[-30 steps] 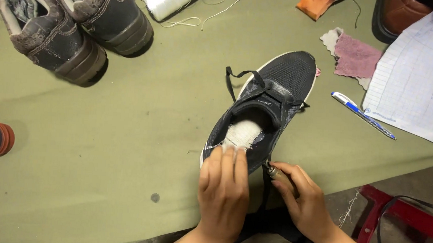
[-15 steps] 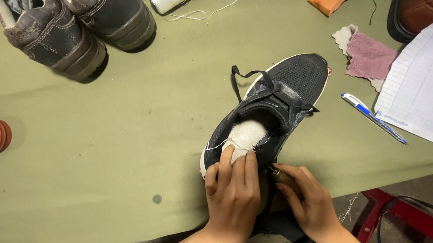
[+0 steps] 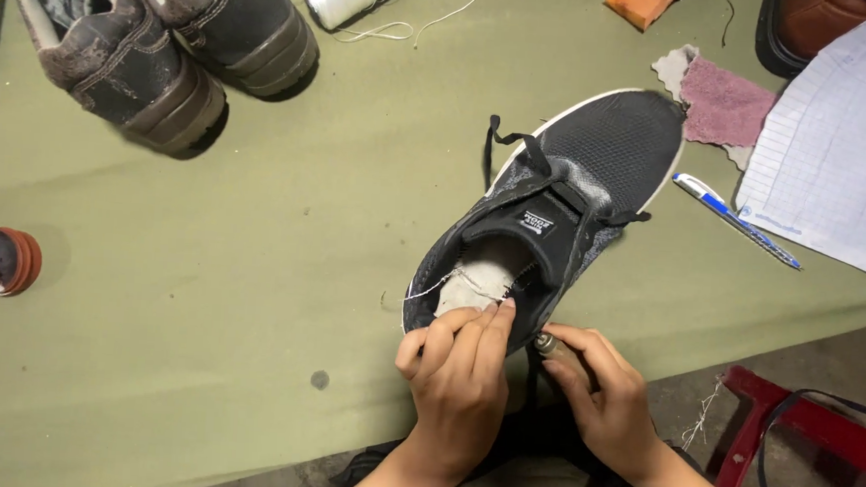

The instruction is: Hand-stitching the sole of a sneaker to the upper using a stitching awl and thread at a repair bench.

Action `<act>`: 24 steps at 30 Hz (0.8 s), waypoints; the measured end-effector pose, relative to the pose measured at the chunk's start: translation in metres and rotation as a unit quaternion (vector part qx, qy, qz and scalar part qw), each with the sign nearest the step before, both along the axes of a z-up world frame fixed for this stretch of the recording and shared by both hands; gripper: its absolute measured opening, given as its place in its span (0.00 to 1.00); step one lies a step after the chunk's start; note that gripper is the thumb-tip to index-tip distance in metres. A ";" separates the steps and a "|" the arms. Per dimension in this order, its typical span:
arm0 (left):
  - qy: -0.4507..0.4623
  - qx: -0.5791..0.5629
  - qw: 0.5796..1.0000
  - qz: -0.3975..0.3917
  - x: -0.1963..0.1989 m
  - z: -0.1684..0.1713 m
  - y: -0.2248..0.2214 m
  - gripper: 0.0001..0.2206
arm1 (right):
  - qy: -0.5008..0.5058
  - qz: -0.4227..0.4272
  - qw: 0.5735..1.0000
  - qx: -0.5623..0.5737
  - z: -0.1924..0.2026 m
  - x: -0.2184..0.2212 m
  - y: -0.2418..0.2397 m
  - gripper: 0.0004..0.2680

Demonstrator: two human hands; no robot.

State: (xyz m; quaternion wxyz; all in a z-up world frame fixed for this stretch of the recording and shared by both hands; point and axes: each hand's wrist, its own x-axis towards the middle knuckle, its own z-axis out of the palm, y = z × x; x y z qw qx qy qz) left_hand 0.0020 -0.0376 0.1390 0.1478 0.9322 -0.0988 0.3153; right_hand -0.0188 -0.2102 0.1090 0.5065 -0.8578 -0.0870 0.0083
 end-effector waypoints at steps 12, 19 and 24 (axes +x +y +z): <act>-0.050 -0.017 0.998 -0.042 -0.014 0.027 0.017 0.20 | 0.228 -0.043 0.955 0.186 -0.040 -0.025 -0.020 0.09; -0.069 -0.003 0.997 -0.027 -0.019 0.025 0.016 0.17 | -0.032 -0.081 0.994 -0.062 -0.049 -0.035 -0.014 0.09; -0.067 -0.005 0.997 -0.026 -0.013 0.022 0.018 0.17 | 0.209 -0.004 0.908 0.363 -0.058 -0.030 -0.013 0.07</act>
